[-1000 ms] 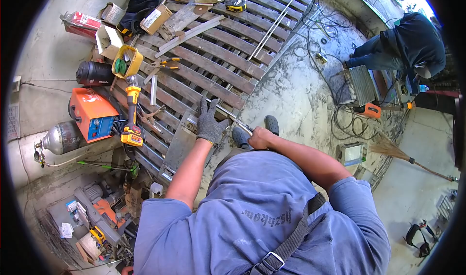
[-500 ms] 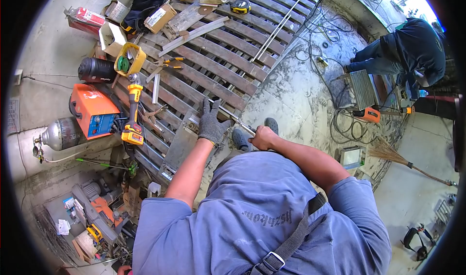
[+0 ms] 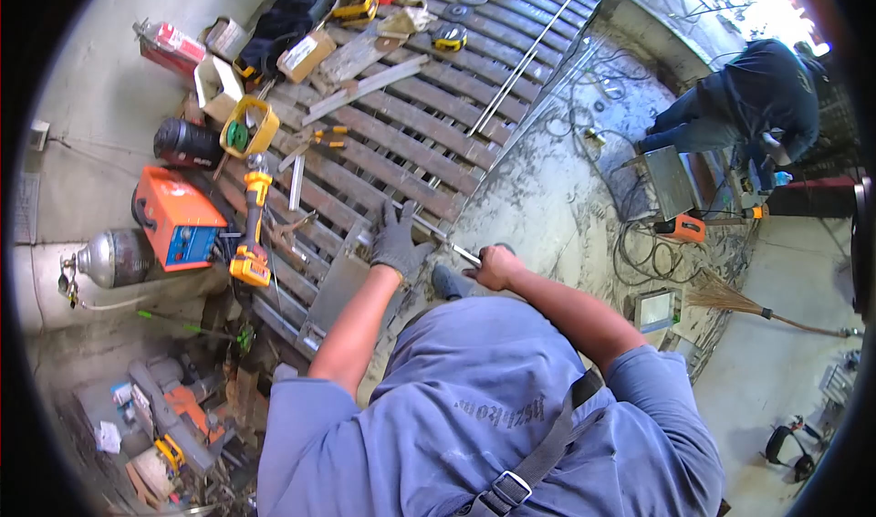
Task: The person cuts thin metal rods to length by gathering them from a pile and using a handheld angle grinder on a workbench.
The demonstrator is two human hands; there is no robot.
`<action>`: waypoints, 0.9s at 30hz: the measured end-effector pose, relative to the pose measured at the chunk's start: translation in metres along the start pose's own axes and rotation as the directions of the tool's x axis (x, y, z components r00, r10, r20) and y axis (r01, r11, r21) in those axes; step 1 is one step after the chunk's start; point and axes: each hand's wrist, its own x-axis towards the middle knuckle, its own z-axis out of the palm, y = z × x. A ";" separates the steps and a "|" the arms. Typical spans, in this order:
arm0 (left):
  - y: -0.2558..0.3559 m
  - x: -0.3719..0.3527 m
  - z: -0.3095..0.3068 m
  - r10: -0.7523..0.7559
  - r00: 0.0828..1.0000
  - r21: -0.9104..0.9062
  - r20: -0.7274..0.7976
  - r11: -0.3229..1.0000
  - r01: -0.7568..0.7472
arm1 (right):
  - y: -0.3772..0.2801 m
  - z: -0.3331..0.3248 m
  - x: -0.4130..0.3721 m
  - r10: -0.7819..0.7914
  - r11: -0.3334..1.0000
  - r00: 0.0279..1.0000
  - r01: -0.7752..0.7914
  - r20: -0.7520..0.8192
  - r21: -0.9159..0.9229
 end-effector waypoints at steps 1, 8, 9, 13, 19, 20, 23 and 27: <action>0.002 0.002 -0.011 -0.003 0.999 -0.002 0.045 1.000 0.003 | -0.002 -0.009 -0.009 0.008 1.000 0.999 -0.009 0.034 0.020; 0.114 -0.104 -0.267 0.399 0.719 -0.535 -0.568 0.484 -0.692 | 0.112 0.024 -0.048 0.253 0.861 0.917 -0.067 -0.310 0.505; 0.120 -0.119 -0.304 0.633 0.615 -0.516 -0.471 0.368 -0.774 | 0.132 0.032 -0.058 0.338 0.820 0.896 -0.131 -0.287 0.557; 0.146 -0.163 -0.392 0.992 -0.012 -0.644 -0.125 -0.090 -0.760 | 0.179 0.058 -0.115 0.517 0.705 0.842 -0.315 -0.156 0.635; 0.191 -0.177 -0.367 0.935 -0.189 -0.542 -0.299 -0.329 -0.773 | 0.235 0.100 -0.154 0.599 0.578 0.788 -0.306 -0.139 0.757; 0.201 -0.181 -0.363 0.930 -0.194 -0.527 -0.312 -0.339 -0.779 | 0.242 0.105 -0.161 0.619 0.523 0.776 -0.294 -0.119 0.800; 0.235 -0.192 -0.349 0.917 -0.208 -0.472 -0.340 -0.357 -0.806 | 0.297 0.132 -0.167 0.644 0.400 0.760 -0.232 -0.091 0.887; 0.292 -0.208 -0.324 0.909 -0.218 -0.400 -0.357 -0.359 -0.843 | 0.376 0.159 -0.179 0.680 0.340 0.733 -0.267 -0.039 0.902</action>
